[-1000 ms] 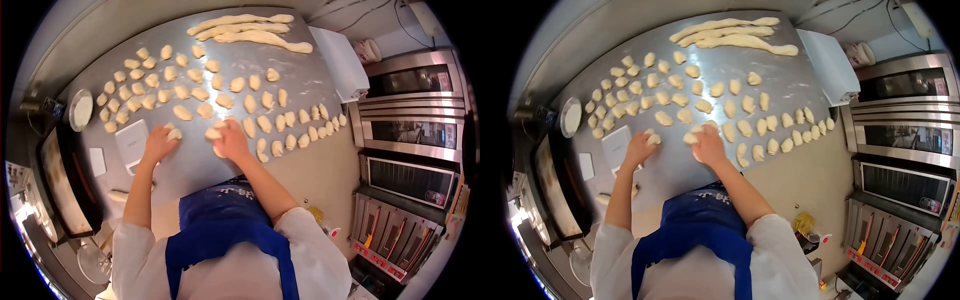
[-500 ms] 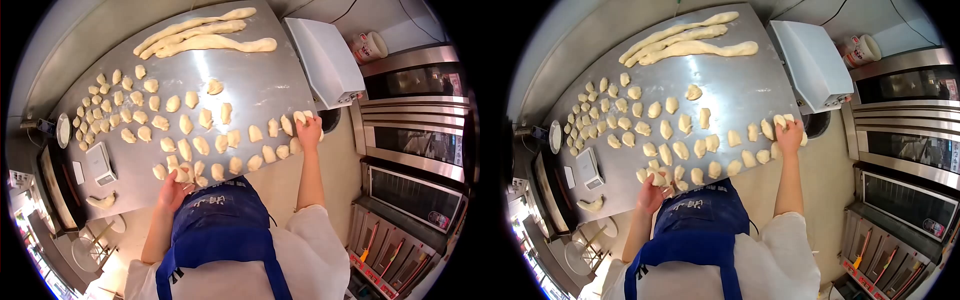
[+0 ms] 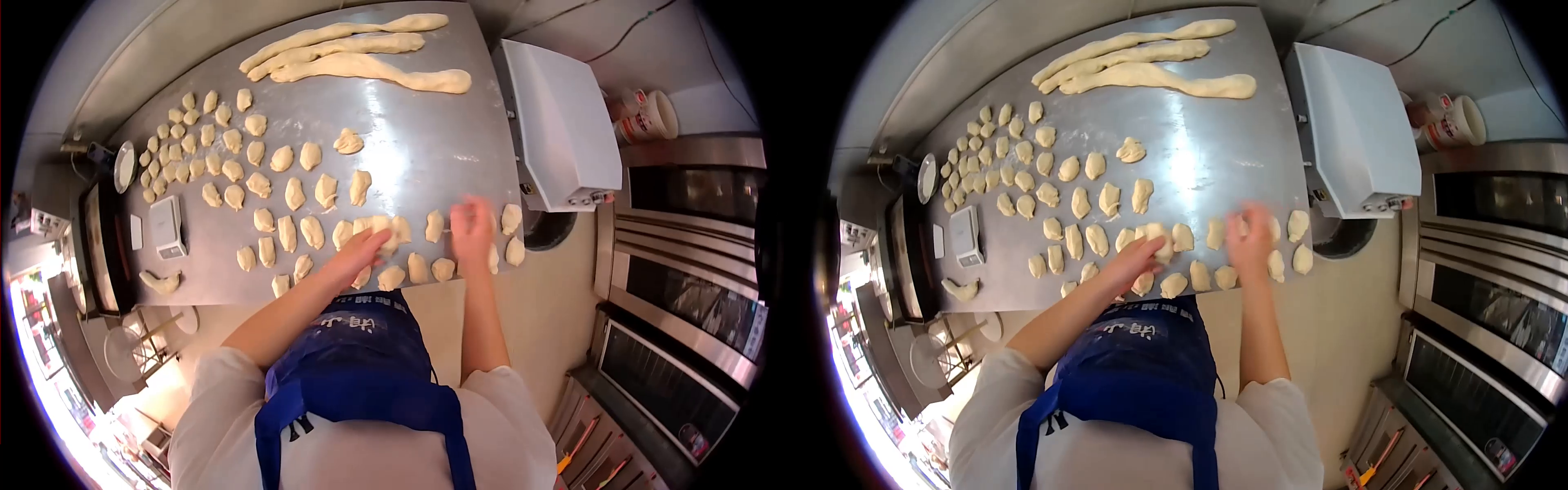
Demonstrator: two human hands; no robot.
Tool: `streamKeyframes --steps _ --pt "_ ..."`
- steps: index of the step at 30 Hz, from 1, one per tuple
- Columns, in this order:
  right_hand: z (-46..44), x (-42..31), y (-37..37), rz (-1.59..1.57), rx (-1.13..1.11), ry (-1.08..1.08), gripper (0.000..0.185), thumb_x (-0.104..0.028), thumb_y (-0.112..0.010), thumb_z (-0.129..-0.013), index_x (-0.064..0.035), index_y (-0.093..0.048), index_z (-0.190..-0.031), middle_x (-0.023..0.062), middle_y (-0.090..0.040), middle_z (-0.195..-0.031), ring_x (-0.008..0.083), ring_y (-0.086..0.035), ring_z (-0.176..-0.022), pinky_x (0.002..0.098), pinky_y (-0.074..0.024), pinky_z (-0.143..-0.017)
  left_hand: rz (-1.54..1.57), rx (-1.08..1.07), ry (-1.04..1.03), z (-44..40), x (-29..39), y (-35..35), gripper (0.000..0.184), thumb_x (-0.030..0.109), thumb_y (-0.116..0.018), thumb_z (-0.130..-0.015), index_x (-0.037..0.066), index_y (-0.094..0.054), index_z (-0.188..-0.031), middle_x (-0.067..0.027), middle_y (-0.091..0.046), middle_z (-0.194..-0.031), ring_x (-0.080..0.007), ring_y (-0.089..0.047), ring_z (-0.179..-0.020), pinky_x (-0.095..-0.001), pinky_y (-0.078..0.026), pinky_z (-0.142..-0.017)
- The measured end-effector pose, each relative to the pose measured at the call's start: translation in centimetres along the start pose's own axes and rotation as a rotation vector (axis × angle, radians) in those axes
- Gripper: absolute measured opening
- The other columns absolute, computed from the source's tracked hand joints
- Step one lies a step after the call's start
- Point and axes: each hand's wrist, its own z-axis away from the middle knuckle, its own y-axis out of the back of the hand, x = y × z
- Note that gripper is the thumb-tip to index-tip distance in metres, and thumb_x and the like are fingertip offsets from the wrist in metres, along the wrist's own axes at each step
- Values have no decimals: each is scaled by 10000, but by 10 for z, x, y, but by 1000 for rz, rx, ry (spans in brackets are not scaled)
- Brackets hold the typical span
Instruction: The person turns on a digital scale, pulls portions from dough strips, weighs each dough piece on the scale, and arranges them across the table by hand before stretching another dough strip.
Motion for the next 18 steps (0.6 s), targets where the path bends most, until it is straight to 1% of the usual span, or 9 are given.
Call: streamKeyframes --steps 2,5,8,9,11,13,14,16,18 --pt "7 -48 -27 -363 -355 -115 409 -162 -682 -913 -76 -599 -1304 204 -644 -1223 340 -669 -959 399 -540 -843 -280 -14 -115 -29 18 -6 499 453 -447 -1028 31 -656 -1192 -105 -668 -1105 -177 -613 -998 -313 -502 -849" --pt "-12 -43 -62 -143 -266 79 465 -132 -669 -932 -51 -563 -1378 164 -686 -1120 261 -670 -1006 352 -541 -857 -504 30 -226 -67 41 2 552 490 -401 -1044 13 -621 -1211 -153 -668 -1059 -236 -596 -1041 -368 -494 -866" --pt "-29 -39 -78 -183 -181 -108 468 -151 -681 -920 -47 -570 -1363 204 -634 -1222 329 -644 -1077 369 -528 -920 -841 255 -514 -102 19 7 531 508 -343 -1032 131 -651 -1245 -223 -615 -1167 -361 -543 -1157 -430 -466 -1001" --pt "-32 -31 -84 -30 -181 8 475 -161 -689 -910 -42 -572 -1355 210 -621 -1240 351 -629 -1092 388 -516 -937 -835 211 -403 -68 50 -3 536 543 -336 -1025 203 -629 -1319 -235 -588 -1229 -356 -495 -1255 -446 -433 -1054" --pt "-37 -15 -90 278 -173 246 490 -182 -703 -888 -31 -578 -1338 223 -595 -1277 395 -599 -1122 426 -494 -971 -857 222 -381 -71 41 -2 551 551 -346 -1019 208 -596 -1372 -241 -579 -1249 -360 -499 -1261 -446 -434 -1059" --pt "-37 -26 -89 456 -86 307 492 -194 -717 -870 -36 -590 -1319 219 -583 -1289 398 -564 -1168 447 -474 -991 -875 238 -397 -71 38 2 507 532 -377 -1030 245 -562 -1405 -269 -554 -1317 -418 -486 -1302 -455 -419 -1077" --pt "-37 -32 -89 542 -47 338 493 -200 -725 -862 -39 -597 -1310 218 -577 -1295 399 -546 -1191 458 -464 -1001 -869 249 -410 -68 33 5 502 527 -393 -1028 239 -567 -1400 -268 -542 -1334 -419 -494 -1298 -456 -424 -1074" --pt "-51 -49 -99 424 -66 402 488 -184 -730 -850 -46 -602 -1301 217 -567 -1308 403 -536 -1198 468 -465 -997 -858 278 -428 -43 36 8 492 518 -427 -1023 226 -576 -1390 -265 -519 -1369 -420 -509 -1290 -459 -434 -1068" --pt "-68 -67 -122 323 -139 468 483 -166 -734 -838 -56 -608 -1291 217 -562 -1313 402 -531 -1202 470 -470 -990 -854 329 -581 -25 16 21 443 431 -510 -1015 159 -603 -1353 -232 -512 -1389 -398 -555 -1237 -449 -461 -1039"
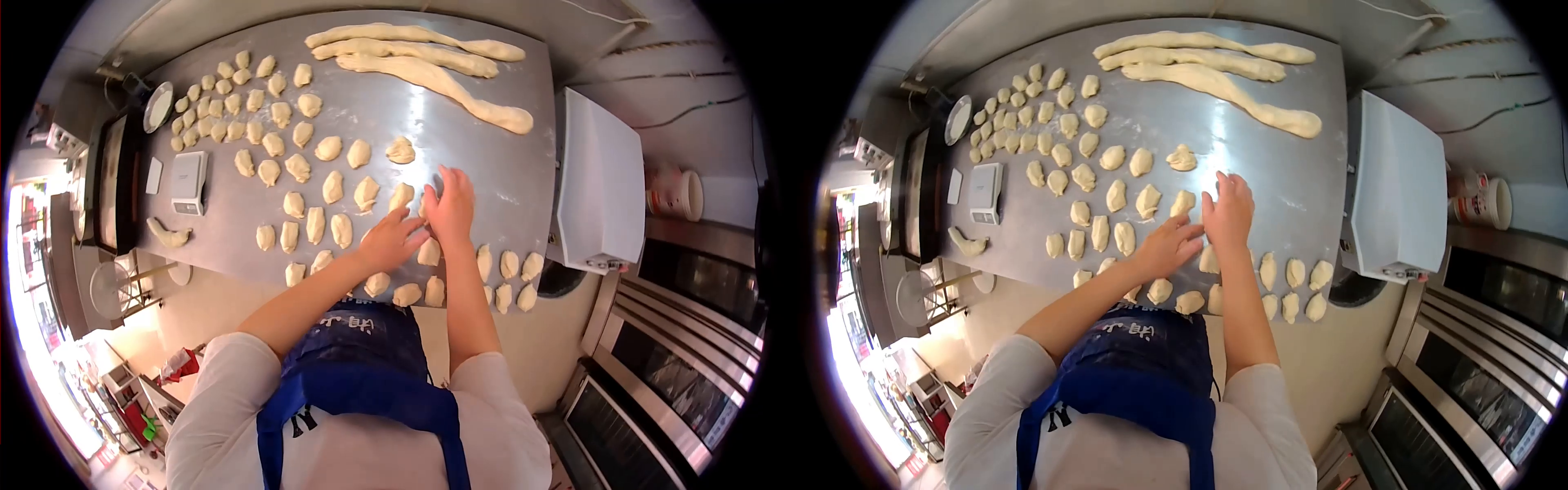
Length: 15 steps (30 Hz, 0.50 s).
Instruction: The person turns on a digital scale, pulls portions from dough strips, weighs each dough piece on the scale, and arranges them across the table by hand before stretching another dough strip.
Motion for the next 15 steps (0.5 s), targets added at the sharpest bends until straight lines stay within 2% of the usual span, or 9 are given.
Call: streamKeyframes --steps 2,5,8,11,12,15 --pt "-32 -15 -22 -95 -89 89 479 -147 -738 -825 -68 -614 -1280 218 -561 -1310 398 -530 -1203 464 -479 -981 26 21 -76 29 -19 11 420 387 -536 -1012 125 -616 -1330 -212 -524 -1385 -382 -564 -1227 -438 -466 -1034" --pt "-59 -25 -71 -61 -106 152 427 -123 -744 -806 -82 -633 -1217 188 -580 -1269 393 -542 -1179 449 -494 -961 50 -12 53 76 -37 36 389 341 -593 -979 109 -638 -1288 -194 -568 -1346 -375 -559 -1234 -439 -463 -1037" --pt "-67 -22 -91 14 -252 89 375 -121 -749 -789 -83 -641 -1147 146 -601 -1198 371 -567 -1124 437 -509 -925 99 113 135 127 -65 46 345 299 -581 -985 73 -667 -1231 -178 -623 -1258 -370 -592 -1185 -425 -482 -1005" --pt "-48 -26 -48 -43 -121 70 346 -125 -748 -777 -89 -646 -1106 119 -611 -1137 345 -579 -1089 452 -516 -890 131 201 226 173 -99 42 295 236 -574 -997 47 -675 -1200 -172 -643 -1223 -331 -624 -1135 -404 -505 -961" --pt "-35 -15 -36 -48 66 59 374 -127 -741 -770 -106 -642 -1130 118 -619 -1106 331 -588 -1073 461 -519 -875 164 188 259 184 -102 47 290 232 -575 -998 43 -676 -1193 -171 -647 -1215 -325 -632 -1119 -401 -509 -951" --pt "2 22 16 47 215 -224 489 -232 -745 -811 -68 -604 -1249 157 -650 -1171 379 -616 -1075 462 -513 -921 230 187 370 216 -103 62 279 223 -578 -999 35 -680 -1177 -169 -659 -1191 -316 -652 -1072 -397 -521 -921"
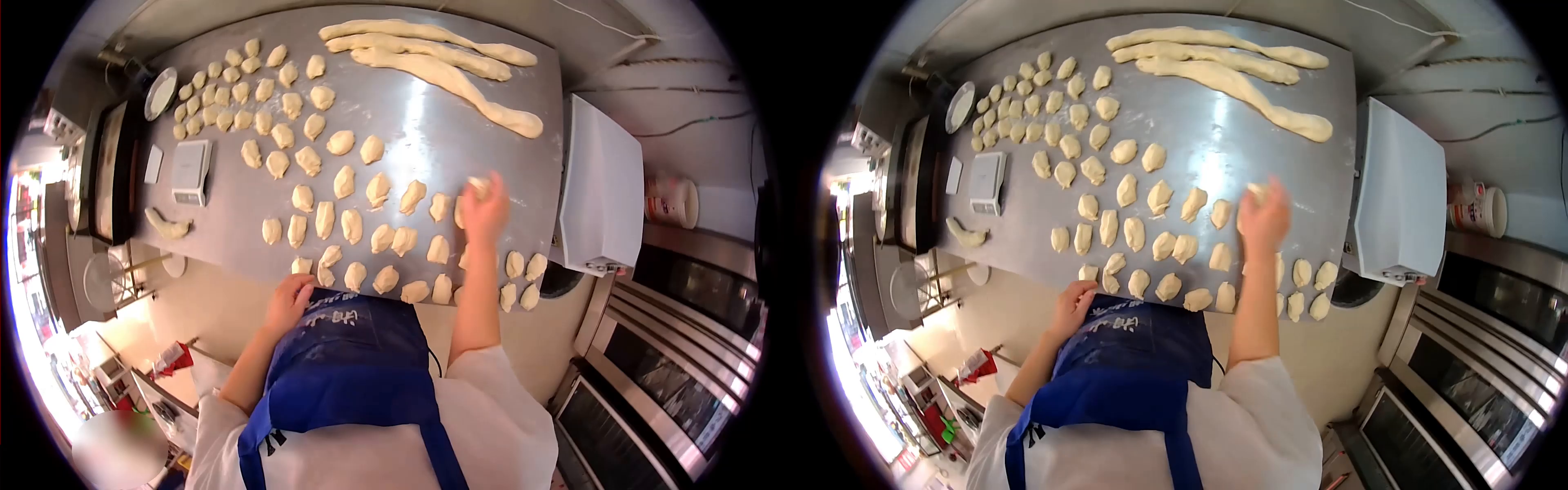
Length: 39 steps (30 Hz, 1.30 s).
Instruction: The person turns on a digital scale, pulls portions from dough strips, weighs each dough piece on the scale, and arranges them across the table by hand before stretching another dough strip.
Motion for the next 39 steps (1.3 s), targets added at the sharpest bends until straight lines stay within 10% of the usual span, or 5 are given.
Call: streamKeyframes --steps 7,11,25,31,39 --pt "20 62 23 409 -85 126 436 -286 -747 -839 -55 -643 -1193 230 -613 -1241 408 -583 -1154 495 -480 -974 -145 8 -127 -8 -8 36 315 247 -628 -963 61 -659 -1214 -158 -661 -1188 -328 -656 -1071 -407 -539 -913" --pt "22 -16 11 159 48 148 417 -253 -745 -848 -46 -635 -1193 249 -573 -1278 425 -555 -1182 512 -465 -987 -291 -3 -221 -14 -36 77 388 291 -674 -923 98 -633 -1258 -148 -644 -1217 -338 -635 -1101 -420 -513 -961" --pt "273 -420 -255 -216 -745 672 356 -218 -710 -828 -67 -641 -1143 127 -628 -1154 358 -604 -1069 463 -486 -927 -684 280 -228 -69 -305 357 646 201 -751 -758 84 -530 -1354 -140 -534 -1376 -324 -468 -1333 -458 -362 -1128" --pt "304 -474 -356 -135 -369 86 637 -337 -812 -755 -30 -564 -1254 157 -626 -1169 392 -573 -1104 496 -452 -952 -651 38 -367 -93 -339 404 845 310 -819 -678 73 -482 -1416 -157 -510 -1402 -335 -442 -1354 -494 -336 -1141" --pt "286 -503 -366 -11 -471 -22 844 -360 -837 -738 -20 -458 -1411 145 -620 -1252 380 -500 -1179 536 -317 -1035 -247 231 -10 -117 -316 370 1020 486 -812 -723 -12 -369 -1495 -219 -454 -1467 -380 -438 -1373 -475 -346 -1149"
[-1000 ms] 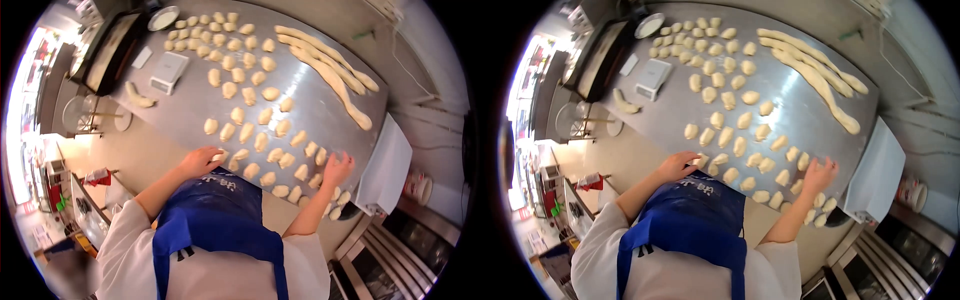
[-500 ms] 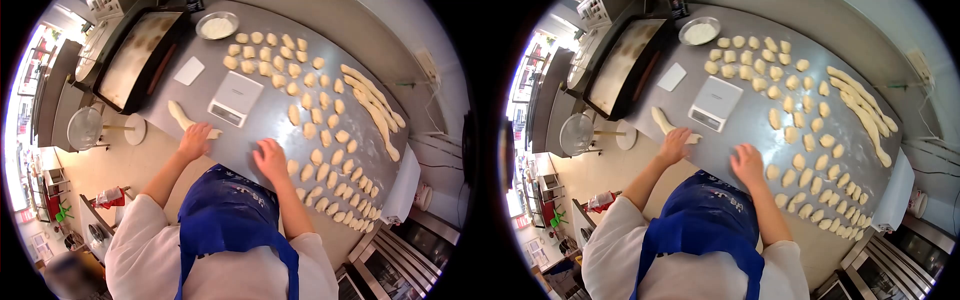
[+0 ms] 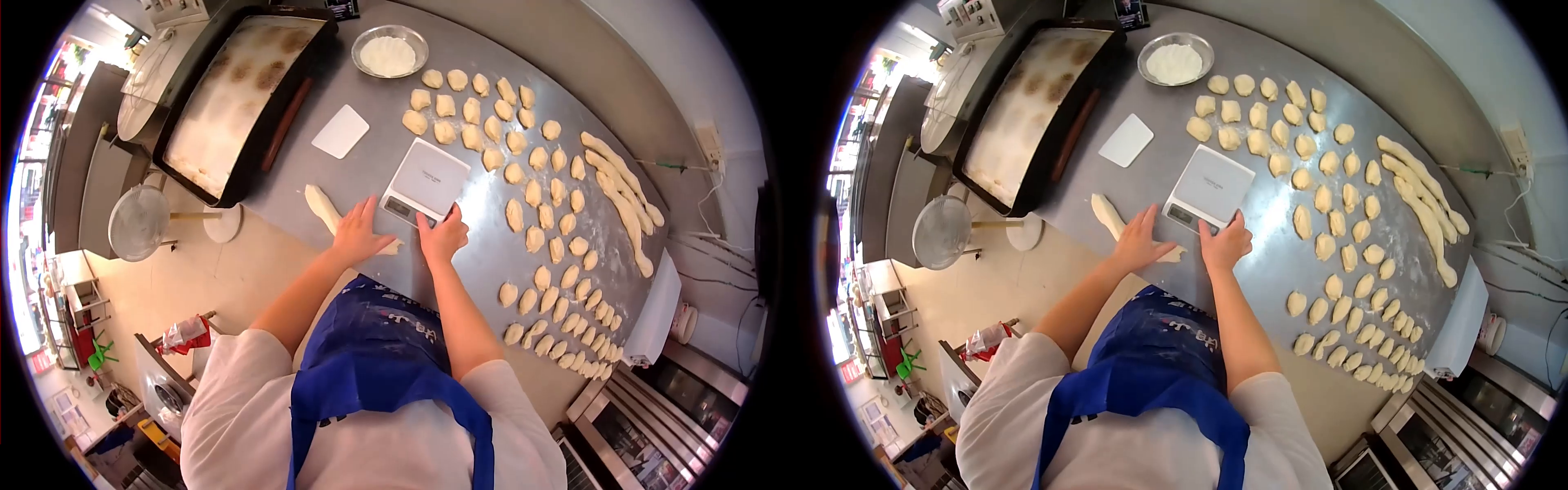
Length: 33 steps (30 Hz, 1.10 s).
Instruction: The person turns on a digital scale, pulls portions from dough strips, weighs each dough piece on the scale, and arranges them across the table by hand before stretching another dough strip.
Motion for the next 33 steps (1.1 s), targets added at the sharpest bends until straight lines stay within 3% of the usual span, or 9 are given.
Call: streamKeyframes --steps 2,12,16,17,20,24,25,28,33 --pt "1 7 -8 9 14 57 861 -347 -830 -749 -11 -428 -1432 154 -616 -1252 380 -499 -1170 533 -306 -1037 162 97 -7 -22 -3 -16 1038 487 -803 -737 -21 -340 -1515 -265 -452 -1470 -418 -446 -1365 -464 -349 -1149" --pt "0 17 -9 -21 -10 105 902 -329 -831 -758 -16 -374 -1468 154 -614 -1240 391 -502 -1152 522 -314 -1028 52 -66 42 -26 5 -13 1058 533 -792 -736 -10 -335 -1521 -260 -440 -1478 -406 -397 -1397 -446 -325 -1173" --pt "-1 25 -3 -178 194 270 829 -323 -815 -780 -15 -403 -1431 155 -593 -1242 394 -502 -1199 578 -308 -1042 -110 -129 -165 -4 -10 17 1009 516 -811 -703 44 -400 -1494 -194 -463 -1474 -367 -426 -1377 -477 -303 -1180" --pt "3 25 3 -161 226 341 721 -301 -793 -798 -29 -466 -1380 148 -574 -1258 387 -520 -1188 559 -348 -1044 -195 -137 -255 5 -18 27 999 510 -819 -688 56 -420 -1483 -176 -471 -1469 -355 -434 -1371 -489 -298 -1182" --pt "17 20 28 -69 -205 669 636 -279 -776 -806 -57 -519 -1345 138 -562 -1273 382 -536 -1167 497 -410 -1023 -325 -106 -505 12 -66 41 956 419 -877 -642 84 -480 -1445 -131 -486 -1462 -321 -450 -1366 -550 -281 -1179" --pt "51 -17 16 7 -460 877 560 -296 -791 -783 -80 -574 -1252 137 -572 -1252 358 -545 -1177 462 -444 -996 -368 -73 -644 6 -93 50 796 373 -859 -671 84 -552 -1347 -103 -518 -1406 -289 -466 -1346 -547 -292 -1174" --pt "57 -21 2 98 -504 837 597 -348 -802 -768 -101 -586 -1266 106 -559 -1296 332 -527 -1216 451 -429 -1033 -363 -88 -658 2 -95 54 737 362 -848 -691 83 -569 -1314 -97 -531 -1385 -286 -471 -1337 -548 -298 -1170" --pt "65 -38 -28 307 -478 785 592 -311 -808 -736 -96 -621 -1254 106 -630 -1171 335 -584 -1142 450 -469 -974 -335 -119 -710 -8 -110 54 562 361 -807 -753 91 -620 -1210 -101 -599 -1277 -294 -534 -1254 -535 -319 -1153" --pt "53 -40 -29 -140 -707 129 411 -292 -733 -763 -38 -713 -1085 106 -693 -915 246 -671 -774 379 -541 -702 -138 -314 -492 -26 -102 52 382 408 -718 -856 99 -673 -1077 -133 -692 -1038 -323 -651 -1033 -471 -430 -1055"
